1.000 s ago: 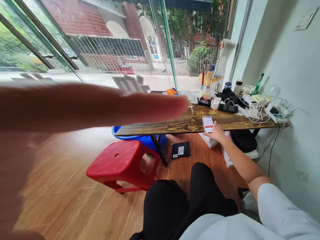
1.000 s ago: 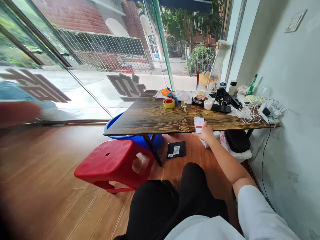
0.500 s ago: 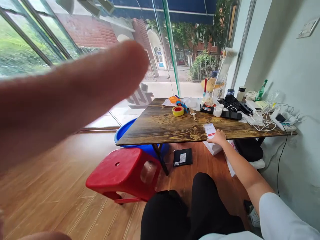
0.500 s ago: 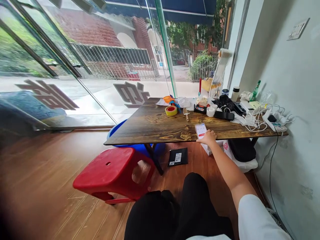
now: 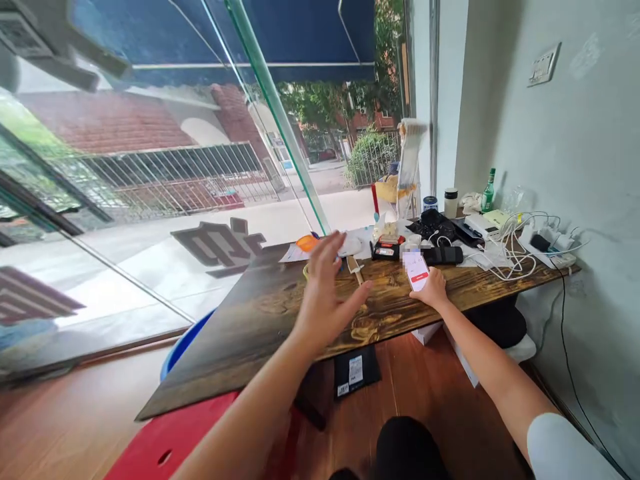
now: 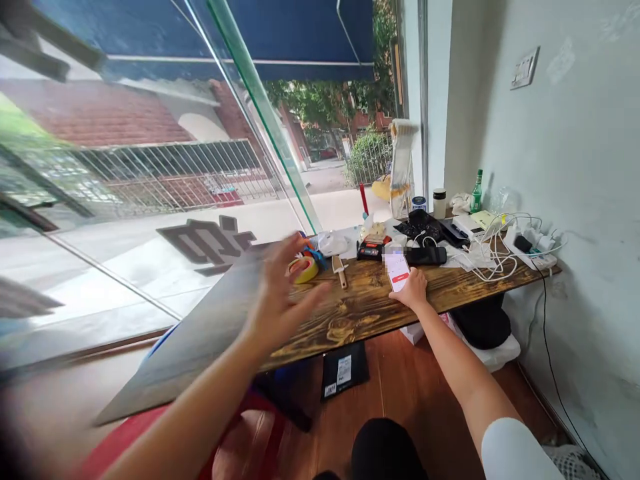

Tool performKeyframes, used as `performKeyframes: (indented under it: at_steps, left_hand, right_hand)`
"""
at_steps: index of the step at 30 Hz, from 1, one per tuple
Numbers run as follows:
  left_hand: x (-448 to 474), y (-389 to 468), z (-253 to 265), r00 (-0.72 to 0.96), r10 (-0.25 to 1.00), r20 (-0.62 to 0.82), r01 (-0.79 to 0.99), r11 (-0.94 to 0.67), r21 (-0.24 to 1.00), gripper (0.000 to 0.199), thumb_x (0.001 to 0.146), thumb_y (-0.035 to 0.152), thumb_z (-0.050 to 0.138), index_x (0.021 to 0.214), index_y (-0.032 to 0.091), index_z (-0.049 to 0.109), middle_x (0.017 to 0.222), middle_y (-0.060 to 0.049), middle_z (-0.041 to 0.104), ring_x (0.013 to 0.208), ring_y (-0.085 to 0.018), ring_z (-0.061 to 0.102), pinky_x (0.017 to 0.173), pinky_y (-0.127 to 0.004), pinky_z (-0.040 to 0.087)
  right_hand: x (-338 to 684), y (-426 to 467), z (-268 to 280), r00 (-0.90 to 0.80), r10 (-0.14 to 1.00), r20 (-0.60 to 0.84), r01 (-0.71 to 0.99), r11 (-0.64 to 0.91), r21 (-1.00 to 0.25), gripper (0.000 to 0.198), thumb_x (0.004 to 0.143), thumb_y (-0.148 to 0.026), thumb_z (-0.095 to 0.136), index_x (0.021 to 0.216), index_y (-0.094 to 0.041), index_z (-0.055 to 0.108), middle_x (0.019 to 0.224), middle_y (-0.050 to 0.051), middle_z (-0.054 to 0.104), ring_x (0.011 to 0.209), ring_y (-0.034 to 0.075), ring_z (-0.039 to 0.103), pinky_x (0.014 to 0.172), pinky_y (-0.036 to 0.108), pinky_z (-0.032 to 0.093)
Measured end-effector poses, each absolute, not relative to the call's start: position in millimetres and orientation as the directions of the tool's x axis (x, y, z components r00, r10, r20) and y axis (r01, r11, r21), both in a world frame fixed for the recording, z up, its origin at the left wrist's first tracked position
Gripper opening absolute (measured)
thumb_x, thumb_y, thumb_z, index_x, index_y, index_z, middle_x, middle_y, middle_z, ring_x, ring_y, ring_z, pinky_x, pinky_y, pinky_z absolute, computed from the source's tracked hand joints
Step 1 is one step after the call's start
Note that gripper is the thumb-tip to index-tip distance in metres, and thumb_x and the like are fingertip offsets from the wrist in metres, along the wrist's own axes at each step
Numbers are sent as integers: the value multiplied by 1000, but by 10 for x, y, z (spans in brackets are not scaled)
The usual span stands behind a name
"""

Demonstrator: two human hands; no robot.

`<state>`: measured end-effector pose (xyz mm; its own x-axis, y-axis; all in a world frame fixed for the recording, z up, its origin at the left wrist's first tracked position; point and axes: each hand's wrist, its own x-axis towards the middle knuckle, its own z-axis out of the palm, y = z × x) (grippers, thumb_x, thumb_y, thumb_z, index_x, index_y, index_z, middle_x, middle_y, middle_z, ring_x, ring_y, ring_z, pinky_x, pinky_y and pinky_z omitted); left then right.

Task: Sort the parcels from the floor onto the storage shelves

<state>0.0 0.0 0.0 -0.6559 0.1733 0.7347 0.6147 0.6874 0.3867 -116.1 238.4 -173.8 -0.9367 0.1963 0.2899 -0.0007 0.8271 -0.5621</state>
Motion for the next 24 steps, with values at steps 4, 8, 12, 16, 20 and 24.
performKeyframes:
  at_steps: [4, 8, 12, 16, 20, 24]
  left_hand:
    - [-1011, 204, -644, -911, -14, 411, 258, 760, 596, 82, 78, 28, 79, 149, 11, 42, 152, -25, 45, 150, -37, 41, 124, -56, 37]
    - [-1893, 447, -1196, -945, -260, 199, -63, 740, 670, 91, 77, 31, 83, 151, 8, 34, 155, -29, 42, 150, -40, 42, 124, -53, 36]
    - [-2386, 606, -1313, -939, -271, 213, -66, 747, 661, 103, 74, 32, 85, 154, 3, 27, 156, -33, 39, 153, -39, 36, 125, -47, 32]
    - [-2510, 671, -1268, -938, -243, 247, -46, 795, 605, 102, 72, 42, 87, 154, 11, 35, 153, -27, 42, 150, -40, 38, 124, -47, 31]
    - [-2359, 787, -1215, -892, -397, 215, -212, 788, 577, 105, 70, 49, 87, 157, 19, 36, 150, -25, 43, 146, -44, 42, 119, -52, 35]
    - [-2160, 975, -1104, -816, -555, 165, -348, 698, 625, 105, 71, 49, 86, 158, 21, 34, 153, -27, 39, 147, -47, 40, 118, -56, 35]
  right_hand:
    - [-1317, 2267, -1782, -892, 328, 310, 94, 806, -584, 87, 53, -40, 93, 122, -16, 46, 120, 19, 63, 112, 37, 61, 98, 44, 46]
    - [-1312, 2185, -1790, -886, 337, 317, 103, 812, -575, 87, 52, -42, 92, 122, -15, 47, 117, 17, 62, 108, 35, 61, 95, 43, 46]
    - [-1290, 2155, -1803, -883, 334, 330, 100, 821, -561, 87, 52, -42, 91, 122, -15, 49, 114, 16, 63, 105, 35, 61, 94, 42, 46]
    - [-1279, 2128, -1792, -879, 336, 339, 91, 815, -573, 91, 50, -42, 92, 126, -12, 50, 115, 18, 63, 104, 35, 61, 93, 43, 47]
    - [-1264, 2103, -1755, -882, 333, 333, 85, 809, -582, 97, 51, -39, 91, 132, -9, 48, 118, 20, 63, 107, 36, 61, 97, 45, 46]
    - [-1261, 2106, -1724, -893, 323, 312, 85, 805, -588, 95, 53, -37, 90, 133, -8, 48, 120, 20, 64, 109, 36, 61, 97, 45, 47]
